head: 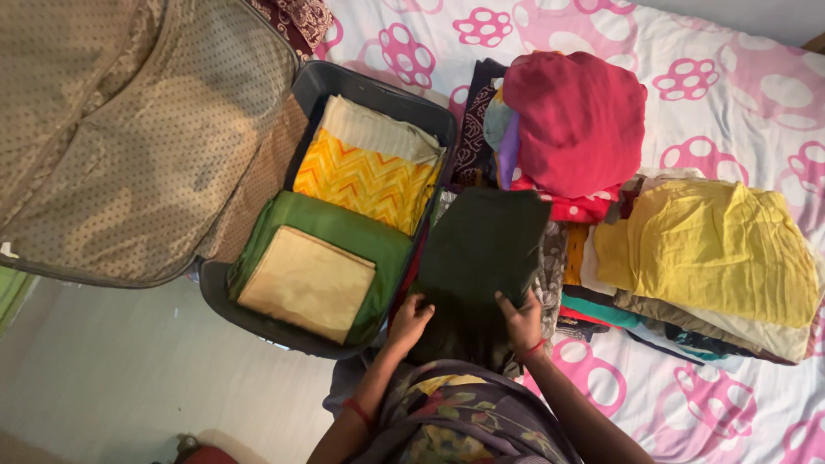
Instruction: The person packs a suitcase by placing several folded clothes, including a blue cloth, a yellow patterned garment, and a green garment, into the suitcase.
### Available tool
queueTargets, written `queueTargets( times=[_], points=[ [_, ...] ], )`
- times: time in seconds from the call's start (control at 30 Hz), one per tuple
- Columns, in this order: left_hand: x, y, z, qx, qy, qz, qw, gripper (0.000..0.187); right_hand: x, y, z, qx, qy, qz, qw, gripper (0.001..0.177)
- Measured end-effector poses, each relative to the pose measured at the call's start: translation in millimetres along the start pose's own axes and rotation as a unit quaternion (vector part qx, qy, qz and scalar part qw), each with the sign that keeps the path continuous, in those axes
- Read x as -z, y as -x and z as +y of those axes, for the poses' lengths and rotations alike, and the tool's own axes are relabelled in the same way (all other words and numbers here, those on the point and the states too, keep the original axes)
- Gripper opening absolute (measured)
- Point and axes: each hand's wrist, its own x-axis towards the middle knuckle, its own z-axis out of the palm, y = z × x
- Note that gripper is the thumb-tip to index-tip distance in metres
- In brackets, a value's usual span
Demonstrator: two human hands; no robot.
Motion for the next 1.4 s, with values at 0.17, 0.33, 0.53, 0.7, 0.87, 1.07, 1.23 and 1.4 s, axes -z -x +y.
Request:
queueTargets(
  times=[0.17,0.33,0.53,0.7,0.87,1.07,1.23,1.4],
  points=[
    [5,1,2,-0.034,0.03,0.014,0.999,0.056,-22,15,-14,0.021,0.055,-0.061,0.996,0.021],
    [6,-5,-13,-0.036,0.053,0.013,0.998,0.06,-50,35,-49,0.022,0.06,-0.126,0.99,0.03],
    [15,-7,-11,-0.073,0.294,0.032,0.952,0.064,-62,41,-86,0.015,-0.008,-0.192,0.981,0.027],
    [73,24,37,-0.043,0.442,0.027,0.896,0.052,-57,20,-129,-0.035,-0.012,-0.189,0.981,0.023],
    [135,52,95,-0.072,0.488,-0.009,0.87,0.042,-71,-7,-167,-0.065,-0.137,-0.127,0.98,0.031],
    [166,72,124,-0.077,0.511,-0.027,0.855,0.047,-91,-37,-194,-0.09,-0.179,-0.131,0.971,0.034],
    [181,85,149,0.001,0.562,-0.014,0.827,0.045,-118,-50,-215,-0.142,-0.165,-0.185,0.958,0.038],
    [211,90,157,-0.01,0.602,0.024,0.798,0.04,-143,-56,-225,-0.175,-0.189,-0.251,0.933,0.051]
  ],
)
